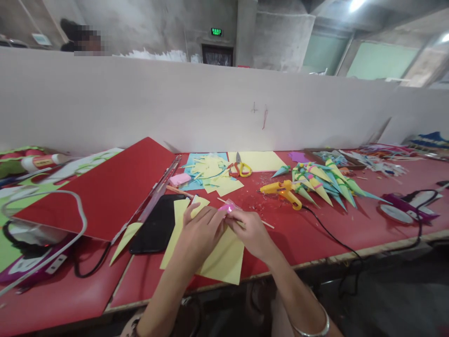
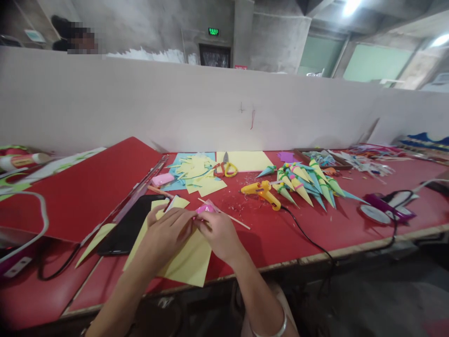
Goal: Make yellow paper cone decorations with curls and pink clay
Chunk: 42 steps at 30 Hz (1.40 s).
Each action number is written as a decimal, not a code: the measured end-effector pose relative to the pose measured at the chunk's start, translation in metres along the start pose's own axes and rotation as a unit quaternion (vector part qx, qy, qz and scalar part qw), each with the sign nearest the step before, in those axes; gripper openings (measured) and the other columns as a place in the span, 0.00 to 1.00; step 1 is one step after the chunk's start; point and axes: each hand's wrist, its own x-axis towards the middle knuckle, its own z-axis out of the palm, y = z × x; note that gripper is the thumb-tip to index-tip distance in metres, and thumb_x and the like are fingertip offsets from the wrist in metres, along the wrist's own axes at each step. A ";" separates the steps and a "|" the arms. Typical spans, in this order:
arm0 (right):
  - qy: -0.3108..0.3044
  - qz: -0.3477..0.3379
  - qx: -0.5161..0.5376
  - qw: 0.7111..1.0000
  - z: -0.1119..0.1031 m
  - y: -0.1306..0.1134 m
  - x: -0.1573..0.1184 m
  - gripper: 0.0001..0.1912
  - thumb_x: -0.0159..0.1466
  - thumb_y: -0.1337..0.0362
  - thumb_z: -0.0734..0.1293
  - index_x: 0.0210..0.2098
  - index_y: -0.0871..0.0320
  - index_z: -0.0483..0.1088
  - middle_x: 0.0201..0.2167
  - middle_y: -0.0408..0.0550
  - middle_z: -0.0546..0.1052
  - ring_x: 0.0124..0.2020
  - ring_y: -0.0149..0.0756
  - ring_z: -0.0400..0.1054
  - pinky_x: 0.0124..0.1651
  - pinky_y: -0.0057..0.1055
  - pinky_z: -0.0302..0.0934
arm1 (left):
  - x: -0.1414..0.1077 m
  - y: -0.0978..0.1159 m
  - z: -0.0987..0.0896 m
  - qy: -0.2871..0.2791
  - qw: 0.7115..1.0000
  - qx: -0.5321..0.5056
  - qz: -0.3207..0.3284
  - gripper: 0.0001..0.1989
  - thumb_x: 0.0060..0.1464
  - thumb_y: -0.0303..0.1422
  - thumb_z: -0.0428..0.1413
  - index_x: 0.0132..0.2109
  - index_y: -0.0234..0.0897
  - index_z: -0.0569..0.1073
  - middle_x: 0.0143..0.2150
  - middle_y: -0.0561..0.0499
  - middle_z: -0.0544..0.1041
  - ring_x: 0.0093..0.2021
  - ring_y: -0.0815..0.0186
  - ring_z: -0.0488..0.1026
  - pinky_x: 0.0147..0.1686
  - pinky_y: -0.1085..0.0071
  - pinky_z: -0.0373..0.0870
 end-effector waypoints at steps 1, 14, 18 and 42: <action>-0.004 0.002 0.008 1.000 -0.001 0.000 0.000 0.10 0.61 0.63 0.59 0.28 0.58 0.68 0.23 0.42 0.71 0.26 0.30 0.63 0.29 0.24 0.52 | 0.000 -0.001 0.001 -0.011 1.000 0.006 0.005 0.09 0.54 0.26 0.45 0.32 0.37 0.70 0.27 0.53 0.75 0.31 0.66 0.72 0.46 0.64 0.56; -0.026 0.016 0.085 0.996 -0.012 -0.006 0.001 0.13 0.60 0.61 0.59 0.21 0.59 0.62 0.18 0.38 0.61 0.23 0.26 0.54 0.26 0.22 0.47 | -0.002 -0.018 -0.001 -0.058 0.996 0.056 0.029 0.11 0.50 0.26 0.44 0.24 0.37 0.67 0.17 0.56 0.70 0.19 0.70 0.66 0.24 0.73 0.56; -0.031 0.043 0.117 0.992 -0.022 0.002 0.000 0.12 0.59 0.61 0.60 0.22 0.60 0.64 0.18 0.38 0.60 0.22 0.26 0.54 0.25 0.22 0.47 | -0.006 -0.031 -0.006 -0.081 0.994 0.072 -0.007 0.12 0.49 0.27 0.43 0.24 0.38 0.68 0.17 0.55 0.71 0.18 0.69 0.65 0.22 0.73 0.53; 0.052 -0.124 -0.184 0.974 -0.005 0.003 0.004 0.08 0.60 0.68 0.59 0.32 0.56 0.69 0.31 0.45 0.71 0.35 0.32 0.63 0.43 0.31 0.53 | -0.004 -0.038 -0.018 -0.195 0.943 -0.227 -0.145 0.16 0.51 0.40 0.48 0.23 0.39 0.74 0.18 0.53 0.73 0.19 0.69 0.66 0.20 0.77 0.57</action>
